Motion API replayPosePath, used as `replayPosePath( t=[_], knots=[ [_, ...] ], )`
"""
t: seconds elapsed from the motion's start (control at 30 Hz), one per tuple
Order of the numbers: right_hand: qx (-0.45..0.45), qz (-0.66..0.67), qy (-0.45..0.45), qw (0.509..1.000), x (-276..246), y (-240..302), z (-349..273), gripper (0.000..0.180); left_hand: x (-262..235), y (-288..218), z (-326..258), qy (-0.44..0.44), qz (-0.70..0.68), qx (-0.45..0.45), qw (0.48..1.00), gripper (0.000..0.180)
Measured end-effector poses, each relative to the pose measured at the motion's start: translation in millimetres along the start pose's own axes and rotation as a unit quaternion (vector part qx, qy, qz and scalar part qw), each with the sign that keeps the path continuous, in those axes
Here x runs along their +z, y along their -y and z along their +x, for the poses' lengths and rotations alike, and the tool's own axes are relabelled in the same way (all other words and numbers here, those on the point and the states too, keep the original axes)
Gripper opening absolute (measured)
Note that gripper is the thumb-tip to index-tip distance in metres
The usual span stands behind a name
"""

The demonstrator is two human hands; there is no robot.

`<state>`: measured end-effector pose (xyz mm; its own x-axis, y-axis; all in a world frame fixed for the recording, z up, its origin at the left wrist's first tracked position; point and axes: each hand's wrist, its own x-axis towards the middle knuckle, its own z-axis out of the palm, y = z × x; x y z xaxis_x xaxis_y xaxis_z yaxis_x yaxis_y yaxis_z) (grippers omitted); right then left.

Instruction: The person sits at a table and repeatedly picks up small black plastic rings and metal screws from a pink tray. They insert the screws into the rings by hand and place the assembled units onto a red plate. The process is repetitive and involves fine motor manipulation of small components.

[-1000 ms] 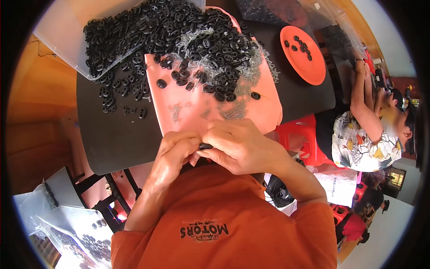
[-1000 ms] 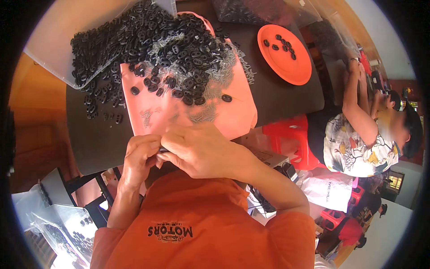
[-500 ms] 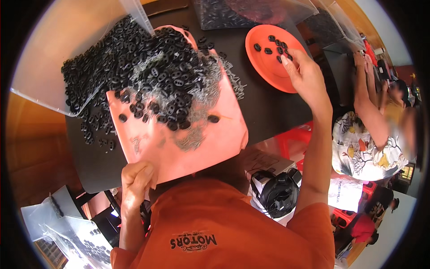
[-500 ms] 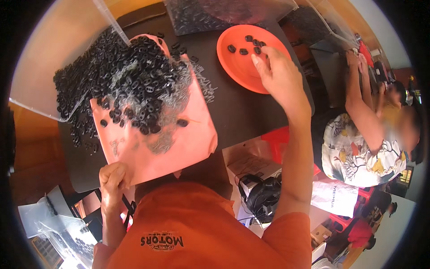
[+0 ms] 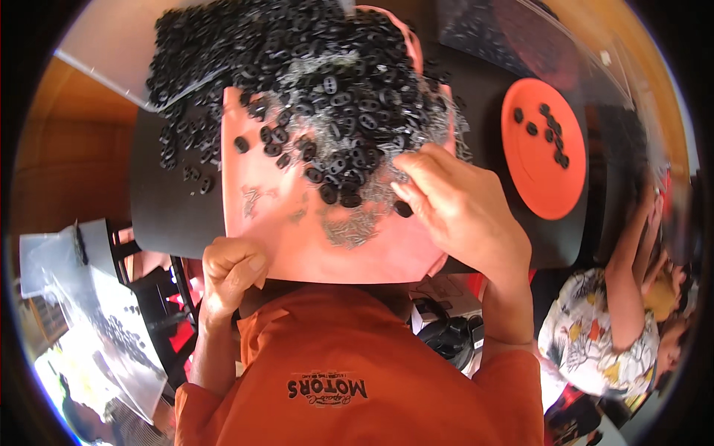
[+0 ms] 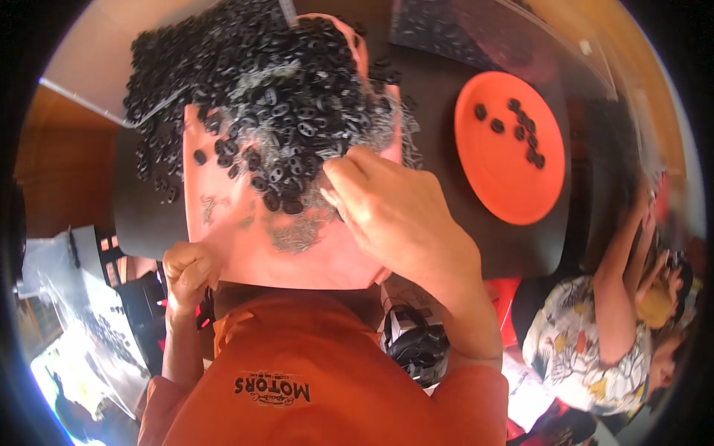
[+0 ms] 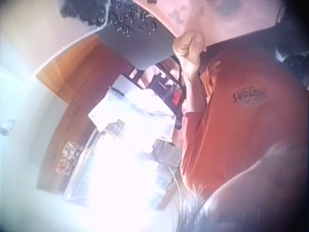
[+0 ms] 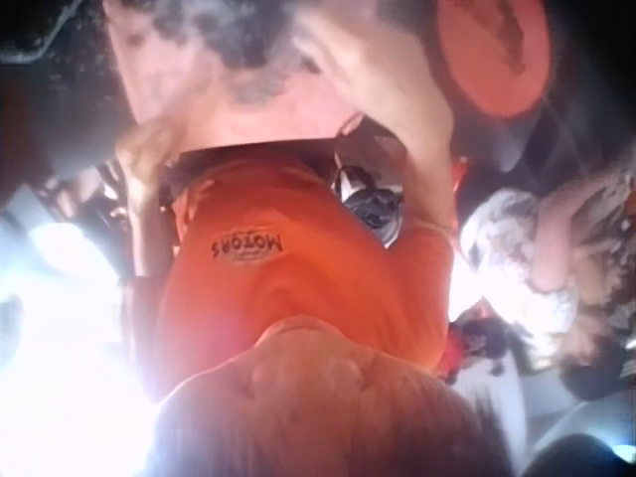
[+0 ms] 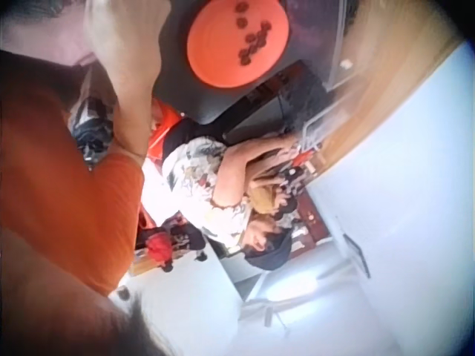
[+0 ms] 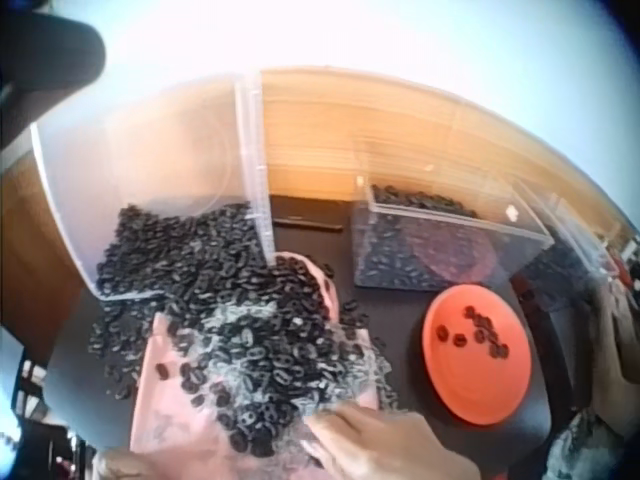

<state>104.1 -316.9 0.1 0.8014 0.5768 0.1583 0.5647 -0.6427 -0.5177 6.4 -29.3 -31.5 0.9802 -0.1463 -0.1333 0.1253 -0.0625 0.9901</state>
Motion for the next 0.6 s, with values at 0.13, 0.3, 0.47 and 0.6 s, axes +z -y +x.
replayPosePath(
  t=[0.13, 0.3, 0.47, 0.6],
  knots=[
    [-0.042, -0.075, 0.068, 0.994, 8.1, 5.3, 21.4, 0.028, 2.5, -0.4, -0.4, -0.007, 0.014, -0.004, 1.0, 0.028],
    [-0.088, -0.123, 0.094, 0.984, 29.0, 9.5, 38.4, 0.031, 2.5, -0.4, -0.1, 0.005, 0.026, -0.015, 1.0, 0.029],
    [-0.166, -0.171, 0.088, 0.967, 41.6, 22.7, 42.9, 0.016, 4.6, -0.5, -0.4, 0.003, 0.046, -0.021, 0.999, 0.026],
    [-0.177, -0.139, 0.054, 0.973, 48.4, 35.9, 42.7, 0.018, 3.3, -3.3, -0.3, 0.024, 0.057, -0.029, 0.998, 0.026]
  ],
)
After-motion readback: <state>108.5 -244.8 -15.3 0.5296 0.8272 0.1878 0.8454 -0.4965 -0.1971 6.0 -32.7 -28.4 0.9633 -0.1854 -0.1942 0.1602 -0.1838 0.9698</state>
